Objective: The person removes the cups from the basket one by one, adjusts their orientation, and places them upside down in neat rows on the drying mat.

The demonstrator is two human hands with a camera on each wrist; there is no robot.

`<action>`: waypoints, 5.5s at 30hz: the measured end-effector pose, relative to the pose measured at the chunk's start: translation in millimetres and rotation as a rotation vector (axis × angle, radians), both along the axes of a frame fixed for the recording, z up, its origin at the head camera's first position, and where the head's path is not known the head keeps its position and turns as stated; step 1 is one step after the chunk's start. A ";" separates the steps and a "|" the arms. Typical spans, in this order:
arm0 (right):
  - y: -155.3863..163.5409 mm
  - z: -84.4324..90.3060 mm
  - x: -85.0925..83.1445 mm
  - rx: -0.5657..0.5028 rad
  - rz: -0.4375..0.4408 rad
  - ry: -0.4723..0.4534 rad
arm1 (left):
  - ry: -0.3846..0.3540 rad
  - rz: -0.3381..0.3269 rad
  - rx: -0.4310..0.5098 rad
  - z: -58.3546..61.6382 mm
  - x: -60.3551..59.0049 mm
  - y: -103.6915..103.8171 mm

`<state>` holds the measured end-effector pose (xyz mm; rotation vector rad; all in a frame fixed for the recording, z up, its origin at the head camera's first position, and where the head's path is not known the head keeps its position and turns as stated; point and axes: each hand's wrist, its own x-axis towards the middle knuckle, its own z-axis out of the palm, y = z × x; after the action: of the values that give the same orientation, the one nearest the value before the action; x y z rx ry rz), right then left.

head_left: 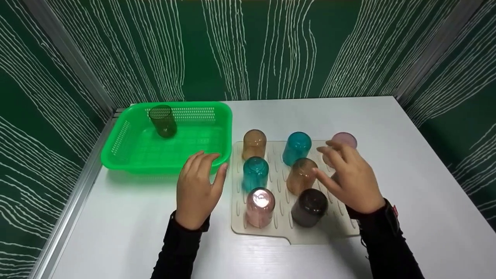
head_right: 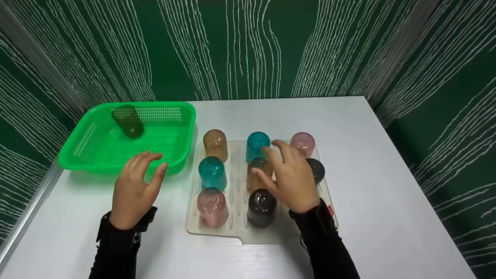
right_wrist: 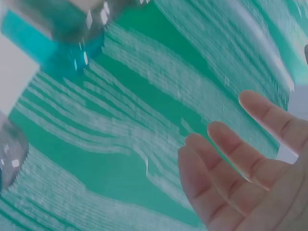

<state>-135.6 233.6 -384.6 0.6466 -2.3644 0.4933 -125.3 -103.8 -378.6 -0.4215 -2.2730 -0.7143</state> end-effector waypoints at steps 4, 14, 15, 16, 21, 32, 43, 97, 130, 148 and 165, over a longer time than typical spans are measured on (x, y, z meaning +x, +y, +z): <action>8.8 2.0 -10.1 -0.079 -0.050 0.024 | 0.019 0.029 -0.013 -3.5 -3.3 -1.9; 29.6 -16.2 -27.1 -0.108 -0.184 -0.110 | -0.009 0.039 -0.031 -8.4 -9.7 -4.1; 30.7 -17.7 -27.9 -0.107 -0.192 -0.122 | -0.014 0.041 -0.033 -9.1 -10.4 -4.4; 31.6 -19.0 -28.4 -0.108 -0.199 -0.133 | -0.020 0.043 -0.036 -9.8 -11.1 -4.8; 33.0 -22.4 -29.7 -0.098 -0.204 -0.174 | -0.058 0.050 -0.050 -13.6 -13.9 -6.1; 35.5 -21.1 -28.0 -0.043 -0.238 -0.293 | -0.141 0.052 -0.042 -14.4 -18.3 -6.7; 37.3 -25.0 -29.4 -0.032 -0.253 -0.389 | -0.212 0.079 -0.112 -10.8 -30.1 -14.0; 33.7 -26.7 -27.9 -0.054 -0.176 -0.342 | -0.960 0.193 -0.286 7.4 -193.4 -131.0; 33.9 -25.0 -23.7 -0.060 -0.181 -0.325 | -0.612 0.190 -0.150 17.6 -185.6 -97.8; 20.9 -19.0 -18.8 -0.208 -0.053 -0.196 | -0.303 -0.242 0.394 -39.5 -145.6 -56.1; -9.9 -9.5 -3.7 -0.337 0.339 -0.018 | -0.544 -0.671 0.534 -1.6 -30.1 43.4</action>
<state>-139.4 223.7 -394.0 0.8857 -2.1214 1.0227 -155.4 -60.4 -380.2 -0.8075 -2.2678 -1.9144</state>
